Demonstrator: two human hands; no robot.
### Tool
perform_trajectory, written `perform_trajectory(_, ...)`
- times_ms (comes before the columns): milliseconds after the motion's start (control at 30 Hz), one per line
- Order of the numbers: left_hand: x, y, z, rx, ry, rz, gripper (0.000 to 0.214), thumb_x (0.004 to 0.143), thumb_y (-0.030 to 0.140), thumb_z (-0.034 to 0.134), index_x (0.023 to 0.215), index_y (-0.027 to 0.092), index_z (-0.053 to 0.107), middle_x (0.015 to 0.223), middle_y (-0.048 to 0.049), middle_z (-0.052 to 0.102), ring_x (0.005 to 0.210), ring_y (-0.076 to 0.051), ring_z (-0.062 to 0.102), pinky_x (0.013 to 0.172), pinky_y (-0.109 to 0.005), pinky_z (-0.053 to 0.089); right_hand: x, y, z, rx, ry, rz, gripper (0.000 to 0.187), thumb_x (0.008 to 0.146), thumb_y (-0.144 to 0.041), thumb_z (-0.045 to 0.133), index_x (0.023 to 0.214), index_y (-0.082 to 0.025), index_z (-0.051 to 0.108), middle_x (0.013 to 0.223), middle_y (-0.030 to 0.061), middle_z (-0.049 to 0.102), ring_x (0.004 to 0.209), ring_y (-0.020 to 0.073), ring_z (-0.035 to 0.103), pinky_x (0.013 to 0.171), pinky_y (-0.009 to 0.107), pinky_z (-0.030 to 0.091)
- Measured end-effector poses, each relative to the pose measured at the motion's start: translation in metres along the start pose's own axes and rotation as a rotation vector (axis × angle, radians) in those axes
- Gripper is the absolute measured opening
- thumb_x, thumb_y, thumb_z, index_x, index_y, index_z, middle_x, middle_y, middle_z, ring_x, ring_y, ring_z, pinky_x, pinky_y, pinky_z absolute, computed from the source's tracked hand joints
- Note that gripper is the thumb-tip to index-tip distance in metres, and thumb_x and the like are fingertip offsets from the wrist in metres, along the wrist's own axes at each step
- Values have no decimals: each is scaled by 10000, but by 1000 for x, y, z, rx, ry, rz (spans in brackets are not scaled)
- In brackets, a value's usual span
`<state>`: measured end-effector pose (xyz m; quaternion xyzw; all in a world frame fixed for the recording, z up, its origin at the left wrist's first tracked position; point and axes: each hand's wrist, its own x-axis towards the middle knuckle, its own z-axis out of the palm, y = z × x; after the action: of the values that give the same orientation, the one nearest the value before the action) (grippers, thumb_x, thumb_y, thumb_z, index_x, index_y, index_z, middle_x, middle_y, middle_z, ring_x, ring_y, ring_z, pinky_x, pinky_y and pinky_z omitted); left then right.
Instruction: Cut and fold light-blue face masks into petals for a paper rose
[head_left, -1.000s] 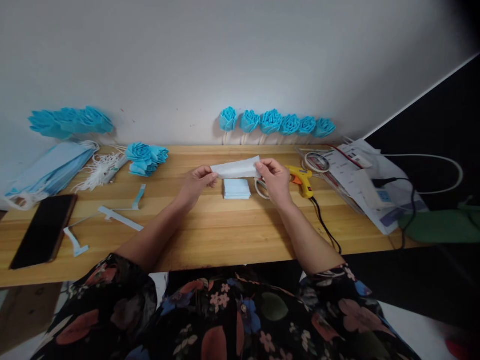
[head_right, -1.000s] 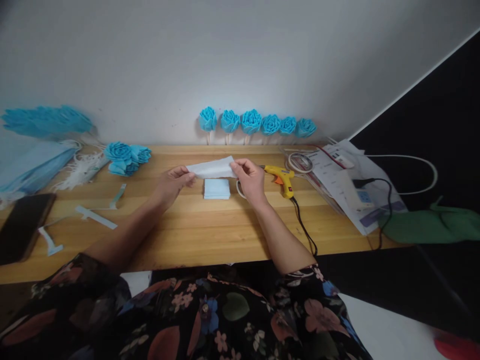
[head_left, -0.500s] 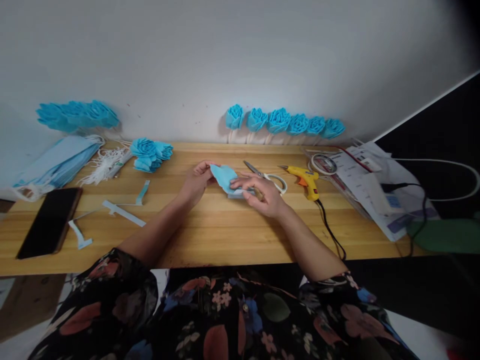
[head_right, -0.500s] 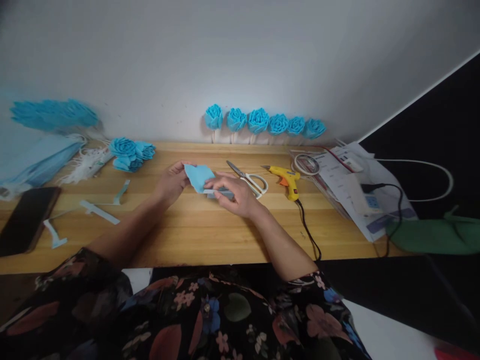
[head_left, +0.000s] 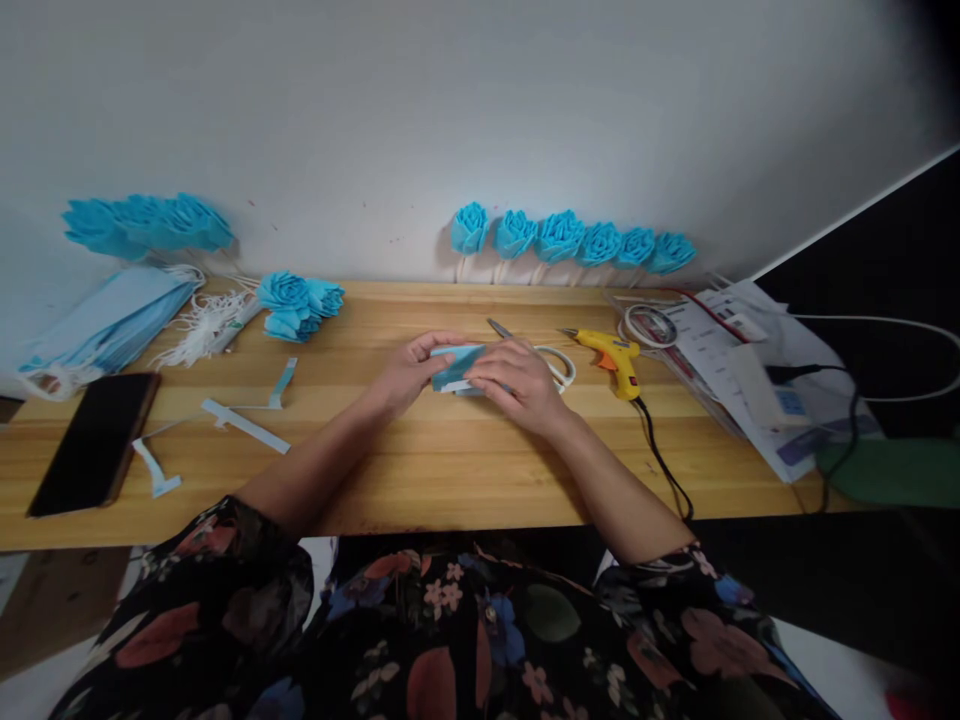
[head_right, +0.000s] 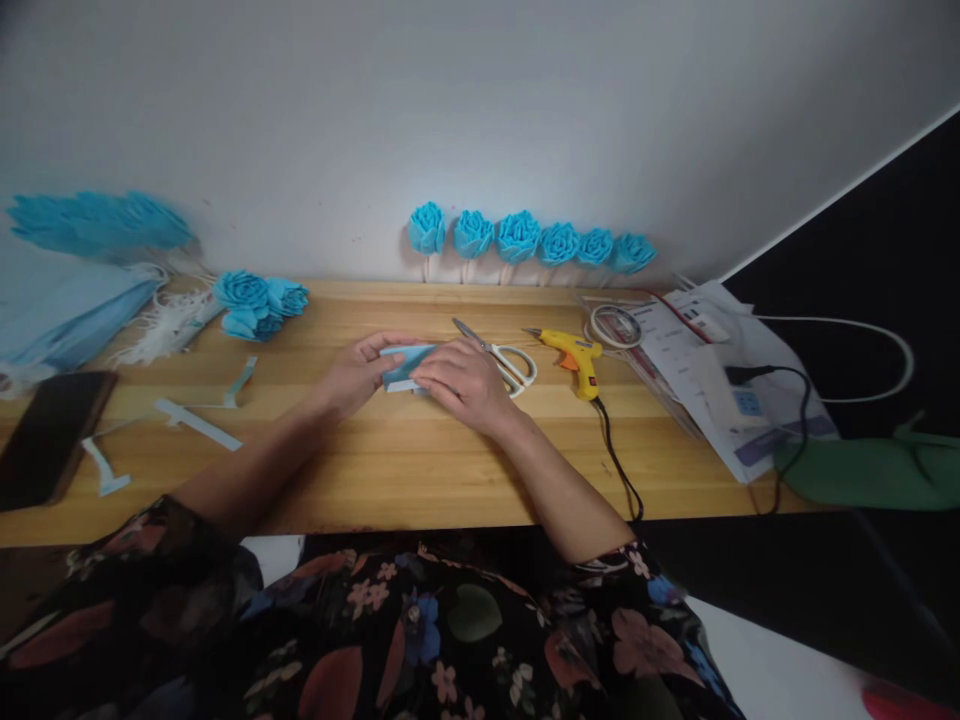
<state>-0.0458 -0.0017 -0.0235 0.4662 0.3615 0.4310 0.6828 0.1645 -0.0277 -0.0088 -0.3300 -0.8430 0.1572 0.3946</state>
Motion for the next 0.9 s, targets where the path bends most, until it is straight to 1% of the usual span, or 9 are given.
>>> perform_trajectory(133,-2,-2,0,151,-45,87,442,769,341,816,1172,187,720,1106,-67,765,888,-171,681,773,-270,506,-1,5,1,-122,126,-22,149,957,-333,636,944,-322,784,1112,29,763,1058,235,658,996,487,484)
perform_trajectory(267,-4,1,3,209,-101,102,595,814,369,774,1358,170,638,1173,-98,752,934,-194,685,794,-285,517,-3,13,4,-157,153,-44,145,960,-316,643,964,-300,787,1245,49,729,1172,249,631,1035,495,478)
perform_trajectory(433,-7,1,5,258,-139,116,607,861,413,727,1415,191,609,1331,-125,690,1105,-242,664,916,-329,517,-2,15,7,-149,132,-45,141,963,-300,638,971,-292,779,1247,56,732,1169,251,646,1038,506,488)
perform_trajectory(500,-8,-1,5,252,-151,105,619,883,444,705,1440,203,588,1304,-124,699,1088,-242,665,910,-338,520,-1,14,6,-153,134,-49,153,972,-290,622,981,-285,774,1225,58,741,1142,246,660,1022,501,498)
perform_trajectory(633,-8,-6,3,199,-191,100,641,942,562,589,1488,229,537,1260,-123,700,1009,-222,675,850,-335,536,-1,13,6,-138,164,-83,155,981,-256,607,999,-261,761,1146,62,762,1079,223,679,967,454,529)
perform_trajectory(700,-8,-7,3,226,-228,113,718,905,549,654,1527,235,482,1294,-124,683,989,-209,677,843,-322,540,-1,13,6,-127,184,-89,151,982,-245,607,998,-262,757,1110,53,768,1050,214,683,951,437,534)
perform_trajectory(800,-7,-6,3,327,-226,181,785,859,459,739,1550,236,440,1447,-140,601,1046,-211,673,885,-318,540,-1,11,6,-94,178,-32,157,976,-297,625,1073,-273,746,1132,53,767,1072,227,683,981,451,523)
perform_trajectory(833,-7,-6,4,362,-206,216,751,876,445,720,1544,236,448,1507,-144,555,1107,-224,662,925,-328,536,-2,10,6,-71,169,11,207,966,-335,641,1143,-275,730,1169,64,760,1107,241,677,1004,465,516)
perform_trajectory(900,-8,-5,3,421,-155,284,666,925,437,656,1531,236,466,1596,-137,465,1272,-258,598,1037,-362,502,-2,9,4,-2,153,132,413,933,-422,677,1319,-276,653,1261,90,732,1191,270,651,1036,487,506)
